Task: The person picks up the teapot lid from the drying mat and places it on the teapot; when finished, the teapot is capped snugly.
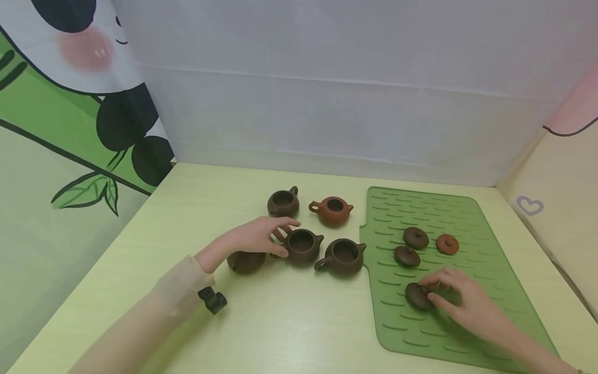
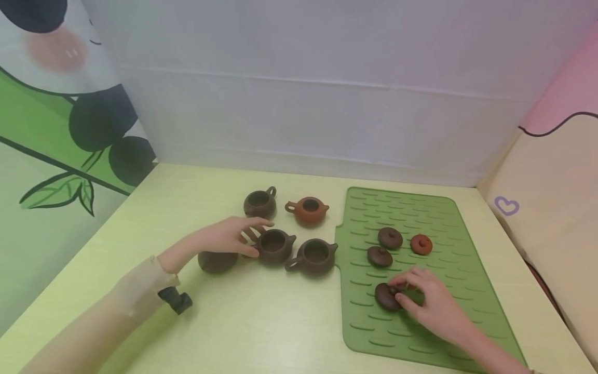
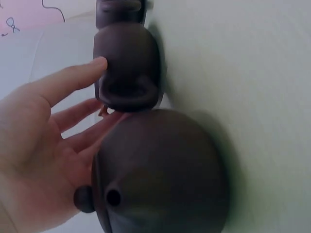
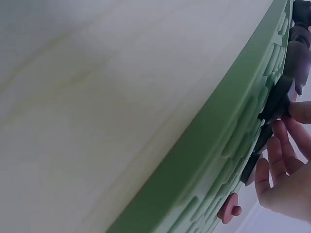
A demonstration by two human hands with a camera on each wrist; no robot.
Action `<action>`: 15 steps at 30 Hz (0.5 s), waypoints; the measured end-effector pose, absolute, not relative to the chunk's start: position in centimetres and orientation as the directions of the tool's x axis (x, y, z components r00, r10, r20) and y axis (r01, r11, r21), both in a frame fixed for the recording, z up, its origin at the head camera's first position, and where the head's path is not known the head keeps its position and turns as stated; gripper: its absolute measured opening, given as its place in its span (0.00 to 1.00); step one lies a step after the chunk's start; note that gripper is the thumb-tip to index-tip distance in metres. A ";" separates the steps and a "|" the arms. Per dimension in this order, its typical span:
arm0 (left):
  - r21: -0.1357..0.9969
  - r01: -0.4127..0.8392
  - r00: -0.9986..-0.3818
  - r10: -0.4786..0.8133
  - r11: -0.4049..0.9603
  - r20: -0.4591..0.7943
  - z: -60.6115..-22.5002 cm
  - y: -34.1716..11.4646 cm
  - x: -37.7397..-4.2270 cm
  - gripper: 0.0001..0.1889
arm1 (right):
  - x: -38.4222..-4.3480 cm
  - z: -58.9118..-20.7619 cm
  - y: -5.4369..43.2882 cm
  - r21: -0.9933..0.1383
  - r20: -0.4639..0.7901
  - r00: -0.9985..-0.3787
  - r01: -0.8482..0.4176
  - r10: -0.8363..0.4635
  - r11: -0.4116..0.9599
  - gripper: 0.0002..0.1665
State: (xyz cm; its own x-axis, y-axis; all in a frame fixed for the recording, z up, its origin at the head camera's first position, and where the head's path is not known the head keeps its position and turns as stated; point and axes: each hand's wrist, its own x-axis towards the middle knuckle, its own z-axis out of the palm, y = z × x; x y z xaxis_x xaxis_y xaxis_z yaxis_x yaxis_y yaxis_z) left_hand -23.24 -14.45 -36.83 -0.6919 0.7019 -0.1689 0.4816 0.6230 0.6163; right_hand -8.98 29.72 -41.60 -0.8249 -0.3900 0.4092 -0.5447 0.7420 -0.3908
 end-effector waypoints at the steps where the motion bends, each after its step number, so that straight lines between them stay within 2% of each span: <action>1: 0.622 0.482 -0.683 0.710 0.617 -0.174 -36.8 -14.6 -23.4 0.36 | -9.0 -41.6 29.8 -0.391 0.410 -0.821 -0.552 -0.397 0.737 0.26; 9: 0.676 0.490 -0.600 0.775 0.550 -0.196 -36.6 -15.4 -24.5 0.32 | -9.5 -41.2 30.5 -0.417 0.378 -0.801 -0.596 -0.465 0.687 0.28; 15: 0.707 0.453 -0.568 0.787 0.542 -0.239 -36.4 -15.5 -25.0 0.31 | -10.3 -40.8 31.0 -0.449 0.298 -0.799 -0.601 -0.523 0.661 0.24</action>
State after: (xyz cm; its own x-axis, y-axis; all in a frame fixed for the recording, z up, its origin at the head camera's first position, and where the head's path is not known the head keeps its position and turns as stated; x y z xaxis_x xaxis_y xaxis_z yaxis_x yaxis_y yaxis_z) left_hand -24.96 -15.49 -36.42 -0.5684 0.7872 -0.2393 0.4534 0.5424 0.7073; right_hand -10.29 31.02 -40.80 -0.7986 -0.5228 0.2982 -0.6007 0.6614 -0.4491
